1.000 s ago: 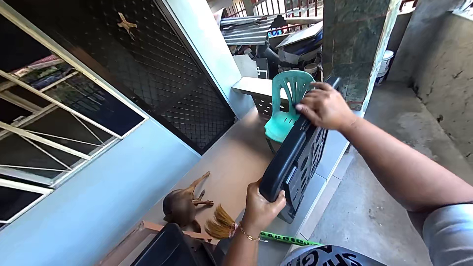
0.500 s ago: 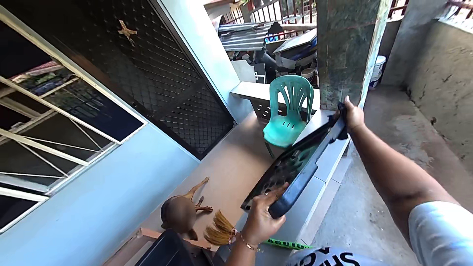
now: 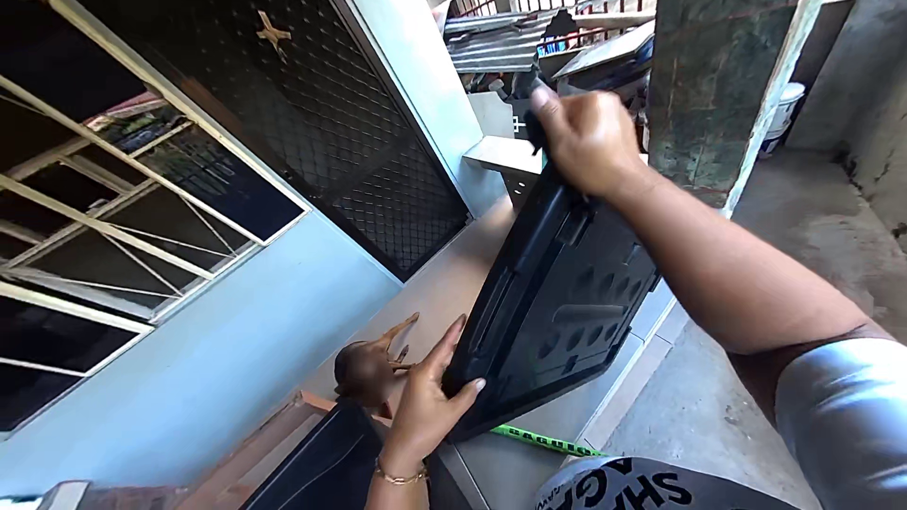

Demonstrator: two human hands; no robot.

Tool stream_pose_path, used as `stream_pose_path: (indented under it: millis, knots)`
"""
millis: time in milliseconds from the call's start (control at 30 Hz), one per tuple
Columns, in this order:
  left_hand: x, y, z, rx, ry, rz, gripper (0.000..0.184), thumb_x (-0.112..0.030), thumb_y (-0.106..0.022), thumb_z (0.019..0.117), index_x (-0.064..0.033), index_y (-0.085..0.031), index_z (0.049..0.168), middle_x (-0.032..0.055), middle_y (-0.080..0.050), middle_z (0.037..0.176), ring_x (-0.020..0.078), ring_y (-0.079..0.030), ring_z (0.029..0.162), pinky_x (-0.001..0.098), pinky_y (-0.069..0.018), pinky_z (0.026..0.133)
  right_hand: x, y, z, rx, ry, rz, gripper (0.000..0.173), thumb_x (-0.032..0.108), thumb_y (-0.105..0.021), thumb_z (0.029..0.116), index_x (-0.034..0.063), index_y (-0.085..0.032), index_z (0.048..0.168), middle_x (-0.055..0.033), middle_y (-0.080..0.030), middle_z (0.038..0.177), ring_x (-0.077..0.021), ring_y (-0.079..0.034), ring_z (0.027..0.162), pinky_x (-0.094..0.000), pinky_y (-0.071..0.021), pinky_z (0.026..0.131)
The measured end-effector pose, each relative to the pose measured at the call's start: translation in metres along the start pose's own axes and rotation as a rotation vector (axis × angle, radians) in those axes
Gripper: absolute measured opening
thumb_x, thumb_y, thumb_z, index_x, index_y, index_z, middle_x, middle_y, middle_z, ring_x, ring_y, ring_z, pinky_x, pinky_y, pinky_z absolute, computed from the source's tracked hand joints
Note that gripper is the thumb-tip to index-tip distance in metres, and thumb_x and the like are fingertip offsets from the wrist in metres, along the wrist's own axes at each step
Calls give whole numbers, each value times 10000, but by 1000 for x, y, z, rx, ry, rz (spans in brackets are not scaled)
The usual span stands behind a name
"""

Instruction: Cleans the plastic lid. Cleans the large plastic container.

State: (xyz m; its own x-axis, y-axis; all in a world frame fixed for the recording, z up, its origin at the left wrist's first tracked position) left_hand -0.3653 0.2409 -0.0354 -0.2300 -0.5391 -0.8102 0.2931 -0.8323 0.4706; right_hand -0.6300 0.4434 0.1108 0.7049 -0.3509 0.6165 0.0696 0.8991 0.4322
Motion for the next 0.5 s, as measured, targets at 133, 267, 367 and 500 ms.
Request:
stream_pose_path:
  millis: [133, 267, 367, 500]
  knots:
    - [-17, -13, 29, -156, 72, 194, 536, 1, -766, 787, 38, -610, 1298, 56, -750, 1132, 43, -717, 1027, 221, -604, 903, 69, -48, -49, -8, 374, -116, 573, 470, -397, 1075, 82, -639, 731, -88, -608, 633, -298, -660, 677, -564, -489, 725]
    - [-11, -15, 20, -312, -29, 184, 448, 30, -726, 738, 90, -622, 1169, 63, -753, 1008, 16, -721, 941, 194, -603, 841, 88, -76, -89, -96, 716, -71, 491, 443, -435, 1055, 116, -689, 791, -56, -651, 761, -263, -658, 791, -543, -462, 890]
    - [-3, -12, -1, -327, -14, 166, 470, 27, -721, 726, 99, -616, 1179, 44, -757, 1027, -4, -716, 959, 180, -600, 852, 24, -66, -77, 65, 406, 120, 522, 406, -404, 1085, 74, -751, 883, -81, -738, 828, -246, -719, 812, -520, -535, 729]
    - [13, -1, -16, -341, 16, 78, 503, 66, -706, 723, 112, -585, 1209, 37, -755, 1062, 14, -719, 982, 205, -607, 874, -130, -86, -86, 62, 192, 85, 572, 319, -320, 1099, -40, -722, 906, -210, -733, 898, -359, -713, 948, -604, -473, 945]
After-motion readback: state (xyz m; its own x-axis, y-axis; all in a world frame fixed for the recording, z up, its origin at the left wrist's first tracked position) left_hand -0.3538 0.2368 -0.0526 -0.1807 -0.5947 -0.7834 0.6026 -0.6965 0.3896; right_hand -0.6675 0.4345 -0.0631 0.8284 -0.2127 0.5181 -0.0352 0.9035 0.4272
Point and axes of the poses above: each hand's wrist, its own z-axis towards the middle knuckle, its own y-axis out of the back of the hand, x = y × z, the point moved 5 cm from there along z, towards the middle knuckle
